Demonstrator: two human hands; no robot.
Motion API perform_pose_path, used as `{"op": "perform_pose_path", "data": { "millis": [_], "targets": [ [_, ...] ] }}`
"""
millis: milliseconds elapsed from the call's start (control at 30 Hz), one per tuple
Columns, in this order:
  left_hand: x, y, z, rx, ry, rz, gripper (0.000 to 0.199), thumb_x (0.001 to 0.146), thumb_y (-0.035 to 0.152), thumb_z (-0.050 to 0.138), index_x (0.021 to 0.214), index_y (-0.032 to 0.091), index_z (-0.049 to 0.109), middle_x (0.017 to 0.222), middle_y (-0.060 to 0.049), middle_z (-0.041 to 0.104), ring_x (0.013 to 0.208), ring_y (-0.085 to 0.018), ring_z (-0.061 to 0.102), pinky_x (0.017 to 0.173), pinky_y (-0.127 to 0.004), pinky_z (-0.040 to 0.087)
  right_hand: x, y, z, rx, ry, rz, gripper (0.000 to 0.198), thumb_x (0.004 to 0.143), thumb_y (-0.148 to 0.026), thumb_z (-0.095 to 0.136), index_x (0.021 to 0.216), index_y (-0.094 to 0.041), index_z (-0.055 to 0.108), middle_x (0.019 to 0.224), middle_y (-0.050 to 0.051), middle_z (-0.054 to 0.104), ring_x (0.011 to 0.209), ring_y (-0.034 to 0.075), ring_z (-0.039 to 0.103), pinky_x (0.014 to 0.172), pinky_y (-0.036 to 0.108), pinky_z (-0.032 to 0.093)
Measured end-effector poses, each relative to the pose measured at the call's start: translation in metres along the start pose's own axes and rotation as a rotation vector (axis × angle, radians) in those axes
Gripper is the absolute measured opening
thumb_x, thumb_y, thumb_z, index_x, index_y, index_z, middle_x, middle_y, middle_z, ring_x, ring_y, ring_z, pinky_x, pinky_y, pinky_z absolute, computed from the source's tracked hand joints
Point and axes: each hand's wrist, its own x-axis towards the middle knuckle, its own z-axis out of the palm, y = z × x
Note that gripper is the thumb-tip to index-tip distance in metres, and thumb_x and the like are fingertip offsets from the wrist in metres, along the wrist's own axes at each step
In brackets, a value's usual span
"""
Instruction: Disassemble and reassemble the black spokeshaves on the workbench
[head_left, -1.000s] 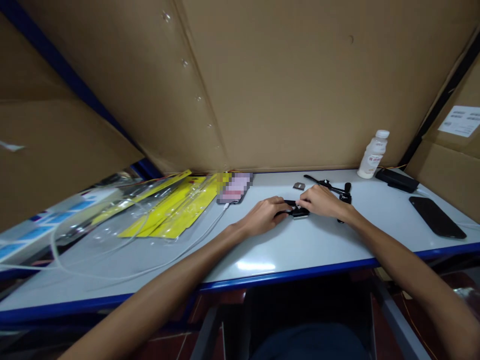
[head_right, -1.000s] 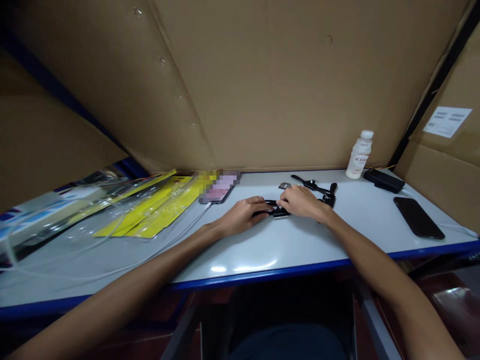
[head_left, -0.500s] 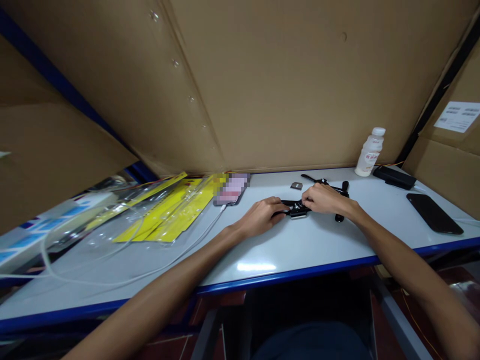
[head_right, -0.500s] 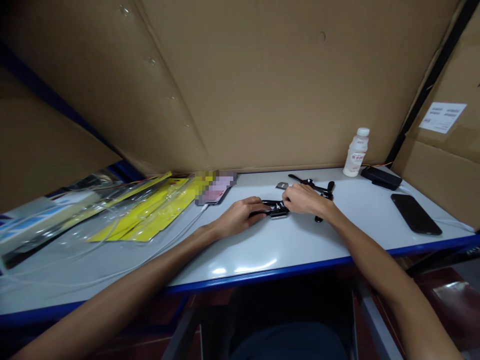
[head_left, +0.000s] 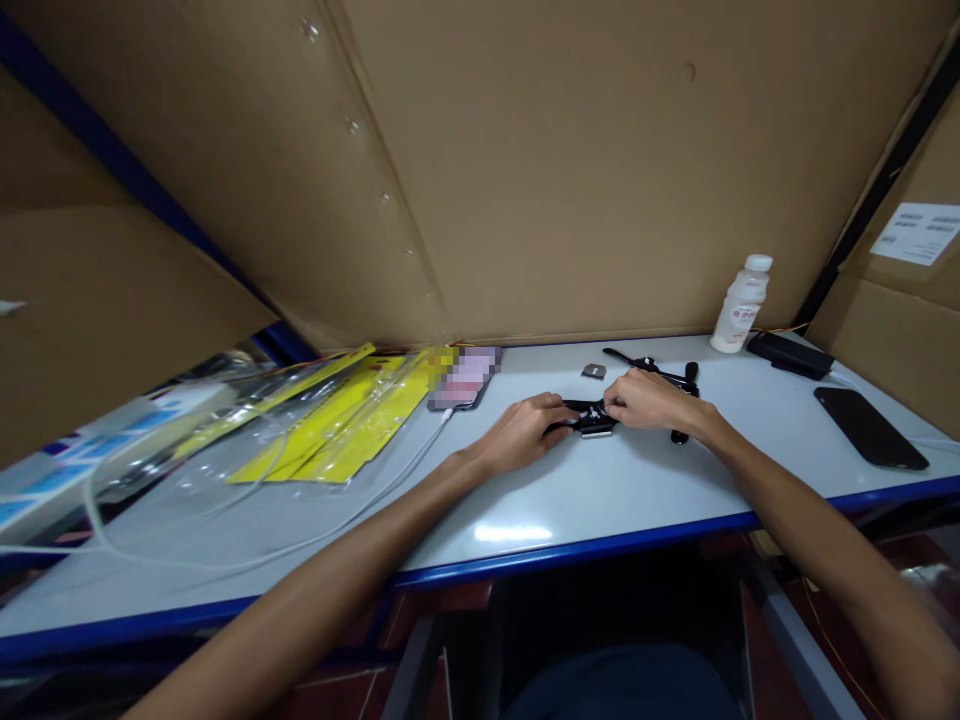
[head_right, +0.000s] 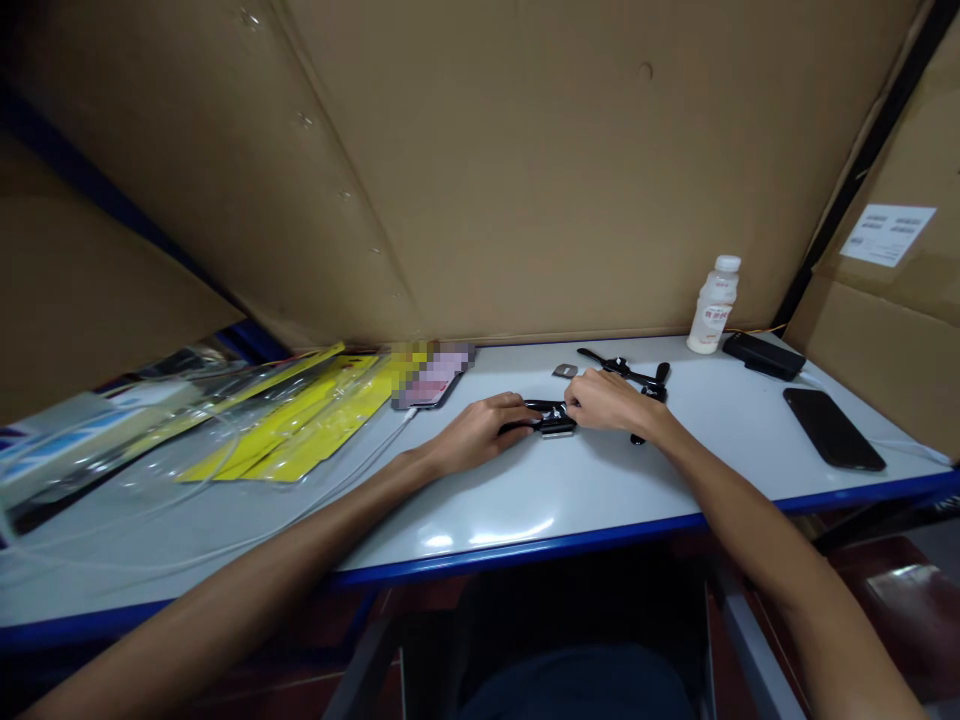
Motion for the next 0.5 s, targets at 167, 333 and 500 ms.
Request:
{"op": "perform_pose_path", "data": {
  "millis": [167,333,500],
  "targets": [
    [0.0002,0.0002,-0.0005,0.003,-0.007,-0.001,0.029,0.1,0.021,0.057,0.124,0.024,0.072,0.11,-0.008,0.07,0.102,-0.025,0.068,0.091,-0.037,0.055,0.0018,-0.0001,0.0028,-0.02,-0.002,-0.005,0.026,0.089,-0.012,0.052,0.088,-0.019,0.078,0.08,0.008,0.072,0.065,0.017,0.056,0.06,0.031,0.028],
    [0.0006,0.0009,-0.0003,0.023,-0.021,0.0,0.031,0.099,0.022,0.058,0.128,0.023,0.071,0.108,-0.008,0.069,0.101,-0.025,0.068,0.091,-0.036,0.055,0.0014,-0.0004,0.0034,-0.021,-0.003,-0.027,0.031,0.087,-0.008,0.051,0.095,-0.02,0.079,0.085,0.009,0.075,0.071,0.019,0.062,0.063,0.031,0.031],
    [0.0004,0.0016,0.0003,0.039,-0.024,0.003,0.028,0.101,0.022,0.056,0.124,0.023,0.072,0.108,-0.008,0.069,0.101,-0.024,0.067,0.091,-0.035,0.054,0.0016,0.0013,0.0049,-0.018,0.001,-0.033,0.034,0.086,-0.007,0.051,0.097,-0.021,0.08,0.089,0.008,0.076,0.074,0.02,0.063,0.065,0.031,0.033]
  ]
}}
